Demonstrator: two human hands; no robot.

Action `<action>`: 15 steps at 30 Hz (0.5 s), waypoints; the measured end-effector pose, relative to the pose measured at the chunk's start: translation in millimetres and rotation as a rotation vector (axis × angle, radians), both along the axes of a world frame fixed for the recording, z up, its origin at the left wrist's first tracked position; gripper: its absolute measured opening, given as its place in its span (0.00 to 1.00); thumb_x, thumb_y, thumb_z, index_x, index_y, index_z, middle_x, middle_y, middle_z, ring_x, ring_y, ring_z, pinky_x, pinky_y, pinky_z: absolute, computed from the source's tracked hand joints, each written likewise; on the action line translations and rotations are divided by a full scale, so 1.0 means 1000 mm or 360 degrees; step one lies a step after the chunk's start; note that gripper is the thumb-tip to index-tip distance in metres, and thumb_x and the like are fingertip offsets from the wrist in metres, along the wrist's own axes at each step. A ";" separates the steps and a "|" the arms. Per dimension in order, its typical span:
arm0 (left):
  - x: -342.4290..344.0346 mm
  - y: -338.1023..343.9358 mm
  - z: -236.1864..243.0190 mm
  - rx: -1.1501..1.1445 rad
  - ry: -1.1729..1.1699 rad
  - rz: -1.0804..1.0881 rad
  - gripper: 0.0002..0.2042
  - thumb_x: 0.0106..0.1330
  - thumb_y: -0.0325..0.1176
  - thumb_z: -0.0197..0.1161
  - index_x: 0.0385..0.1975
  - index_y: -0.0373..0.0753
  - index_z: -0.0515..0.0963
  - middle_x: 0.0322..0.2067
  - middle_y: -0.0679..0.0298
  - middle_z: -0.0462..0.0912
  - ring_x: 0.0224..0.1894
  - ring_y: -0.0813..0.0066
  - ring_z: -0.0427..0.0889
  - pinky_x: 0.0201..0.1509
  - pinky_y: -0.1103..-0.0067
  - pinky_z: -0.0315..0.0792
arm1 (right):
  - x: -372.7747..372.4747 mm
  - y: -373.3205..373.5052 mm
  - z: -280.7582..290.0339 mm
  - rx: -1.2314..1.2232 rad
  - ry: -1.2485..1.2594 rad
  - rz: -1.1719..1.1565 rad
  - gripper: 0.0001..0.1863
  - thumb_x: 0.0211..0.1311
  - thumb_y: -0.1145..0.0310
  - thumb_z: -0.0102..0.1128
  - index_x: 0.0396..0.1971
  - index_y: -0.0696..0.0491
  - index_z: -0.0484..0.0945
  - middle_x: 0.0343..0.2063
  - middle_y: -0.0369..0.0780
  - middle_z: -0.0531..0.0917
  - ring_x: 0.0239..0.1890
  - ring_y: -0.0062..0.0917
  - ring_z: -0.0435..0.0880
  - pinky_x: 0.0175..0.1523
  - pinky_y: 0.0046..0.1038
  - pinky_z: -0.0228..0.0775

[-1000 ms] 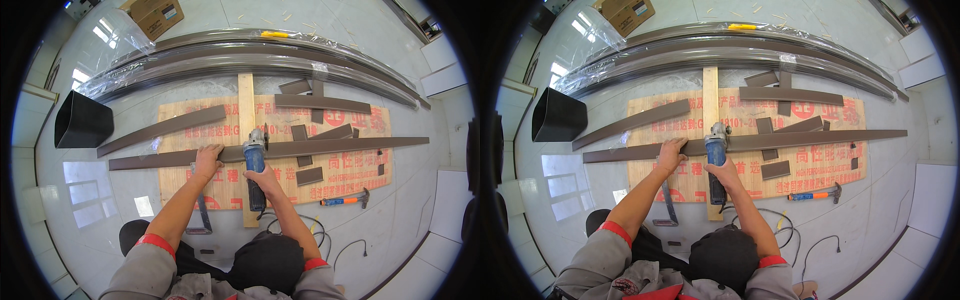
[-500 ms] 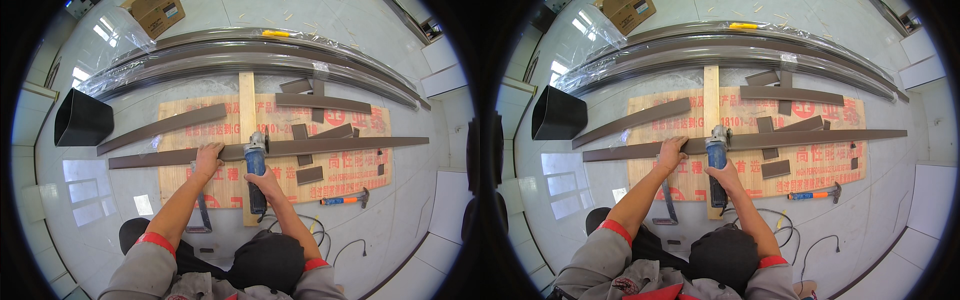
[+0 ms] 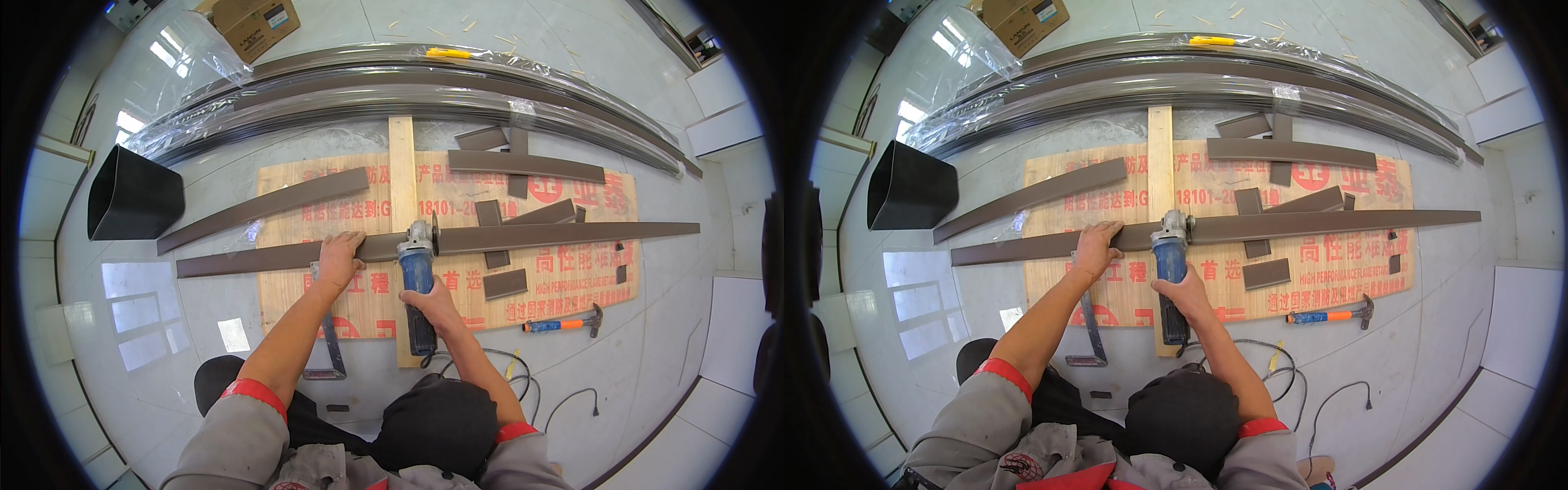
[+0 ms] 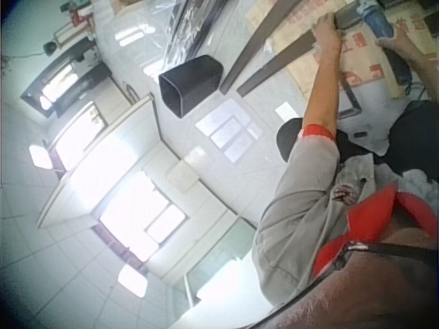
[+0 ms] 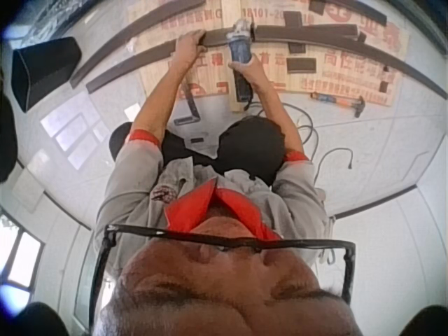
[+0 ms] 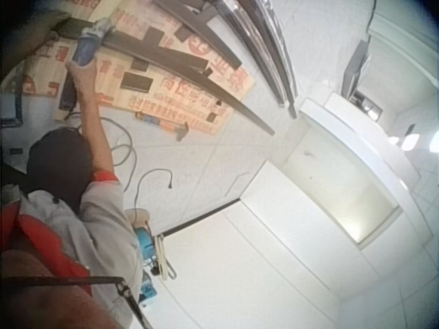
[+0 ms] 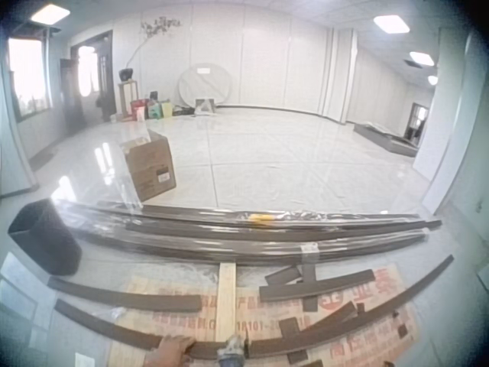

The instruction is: The person measures and marks metal strips using a tape measure and square, then cuts them with an angle grinder. They repeatedly test the fit of the cut pieces against a wall corner and make further adjustments.

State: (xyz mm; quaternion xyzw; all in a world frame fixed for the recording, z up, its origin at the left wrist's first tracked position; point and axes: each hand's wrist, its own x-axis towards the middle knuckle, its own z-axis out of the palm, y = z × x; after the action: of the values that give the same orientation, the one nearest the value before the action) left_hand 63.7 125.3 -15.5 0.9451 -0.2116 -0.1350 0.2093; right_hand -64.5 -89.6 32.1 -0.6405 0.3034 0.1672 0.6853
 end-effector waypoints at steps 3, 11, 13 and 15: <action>-0.001 0.000 -0.001 0.0005 -0.0006 0.0005 0.36 0.44 0.32 0.78 0.60 0.44 0.77 0.59 0.60 0.79 0.64 0.60 0.74 0.71 0.61 0.61 | -0.003 0.000 -0.002 0.0003 -0.0005 0.0011 0.27 0.48 0.66 0.74 0.46 0.61 0.72 0.31 0.39 0.80 0.30 0.21 0.81 0.37 0.26 0.75; -0.002 0.000 -0.003 0.0007 0.0017 0.0019 0.37 0.45 0.32 0.77 0.61 0.44 0.76 0.60 0.60 0.78 0.66 0.61 0.73 0.73 0.56 0.59 | -0.008 -0.001 -0.007 0.0012 -0.0041 0.0033 0.28 0.49 0.66 0.74 0.48 0.59 0.71 0.31 0.38 0.80 0.30 0.21 0.81 0.37 0.25 0.75; -0.002 0.000 -0.003 0.0011 0.0024 0.0016 0.37 0.45 0.32 0.77 0.61 0.44 0.76 0.60 0.60 0.78 0.66 0.60 0.73 0.72 0.56 0.59 | -0.011 -0.001 -0.010 0.0021 -0.0053 0.0019 0.28 0.49 0.67 0.73 0.48 0.59 0.71 0.31 0.38 0.80 0.30 0.20 0.81 0.37 0.26 0.75; -0.003 -0.001 -0.002 0.0010 0.0031 0.0013 0.37 0.45 0.32 0.77 0.61 0.44 0.76 0.60 0.60 0.78 0.66 0.60 0.72 0.72 0.56 0.59 | -0.015 0.000 -0.012 0.0018 -0.0052 0.0005 0.28 0.49 0.66 0.73 0.48 0.58 0.72 0.31 0.38 0.80 0.30 0.20 0.81 0.38 0.26 0.75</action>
State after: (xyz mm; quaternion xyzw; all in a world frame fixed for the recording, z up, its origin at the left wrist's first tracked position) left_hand 60.9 124.1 -17.7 0.9452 -0.2053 -0.1441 0.2088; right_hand -79.6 -89.4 19.7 -0.6399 0.2903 0.1596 0.6934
